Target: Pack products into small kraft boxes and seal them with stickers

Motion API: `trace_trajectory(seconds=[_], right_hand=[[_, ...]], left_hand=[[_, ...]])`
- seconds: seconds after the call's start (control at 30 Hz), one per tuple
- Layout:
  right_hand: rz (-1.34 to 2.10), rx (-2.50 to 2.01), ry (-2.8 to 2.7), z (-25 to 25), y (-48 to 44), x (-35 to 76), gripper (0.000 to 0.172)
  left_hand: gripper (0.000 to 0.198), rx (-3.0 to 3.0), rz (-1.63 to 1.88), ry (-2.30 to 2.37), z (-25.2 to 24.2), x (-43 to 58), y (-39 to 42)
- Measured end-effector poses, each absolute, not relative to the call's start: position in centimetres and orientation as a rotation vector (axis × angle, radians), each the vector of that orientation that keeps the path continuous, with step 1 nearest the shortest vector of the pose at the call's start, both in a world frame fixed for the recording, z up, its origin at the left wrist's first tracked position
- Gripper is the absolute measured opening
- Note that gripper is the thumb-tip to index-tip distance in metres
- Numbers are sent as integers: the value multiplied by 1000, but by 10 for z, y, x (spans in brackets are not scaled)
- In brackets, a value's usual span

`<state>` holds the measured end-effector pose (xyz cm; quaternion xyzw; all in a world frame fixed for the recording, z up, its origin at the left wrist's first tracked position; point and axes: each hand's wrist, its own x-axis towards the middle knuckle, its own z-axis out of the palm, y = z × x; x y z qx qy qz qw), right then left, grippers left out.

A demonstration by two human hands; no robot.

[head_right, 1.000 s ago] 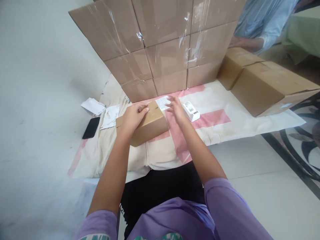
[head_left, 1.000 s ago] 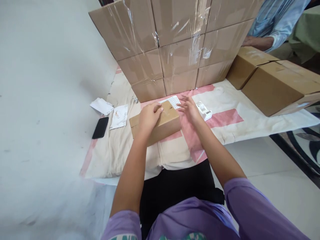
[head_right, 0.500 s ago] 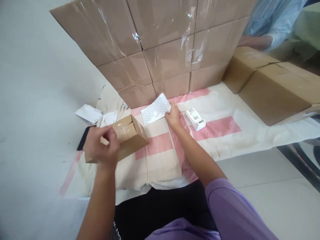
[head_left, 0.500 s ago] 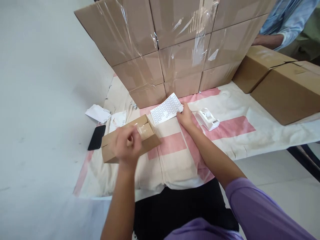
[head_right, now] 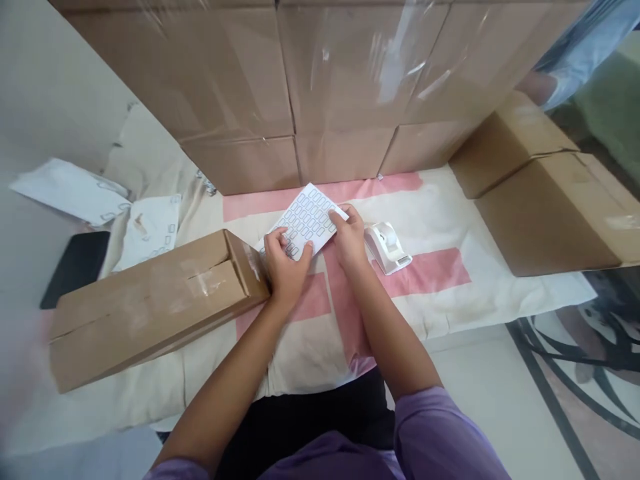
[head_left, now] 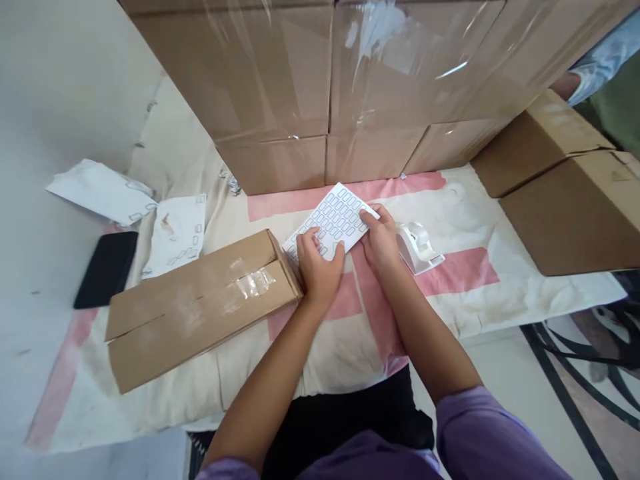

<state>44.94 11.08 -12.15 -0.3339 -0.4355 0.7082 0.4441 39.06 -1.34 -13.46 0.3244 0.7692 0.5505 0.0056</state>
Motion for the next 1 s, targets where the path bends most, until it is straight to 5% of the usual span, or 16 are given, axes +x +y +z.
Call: trace_trajectory(seconds=[0.13,0.5,0.87,1.0], right_hand=[[1808,-793,-1087,-123,104,443,30],[1624,-849,-1212,-115,111,450,32],[1640,-855,-1284,-113,112,455,29],[1697,-842,-1211,-114,114,455,29]], left_hand=[[57,1121,1337,2589,-134,378,-11],[7,1171,1538,2257,-129,378,-15],[4,1243,1475,2302,-132,379,-15],[22,1272,1456,2296,-132,381,-16]])
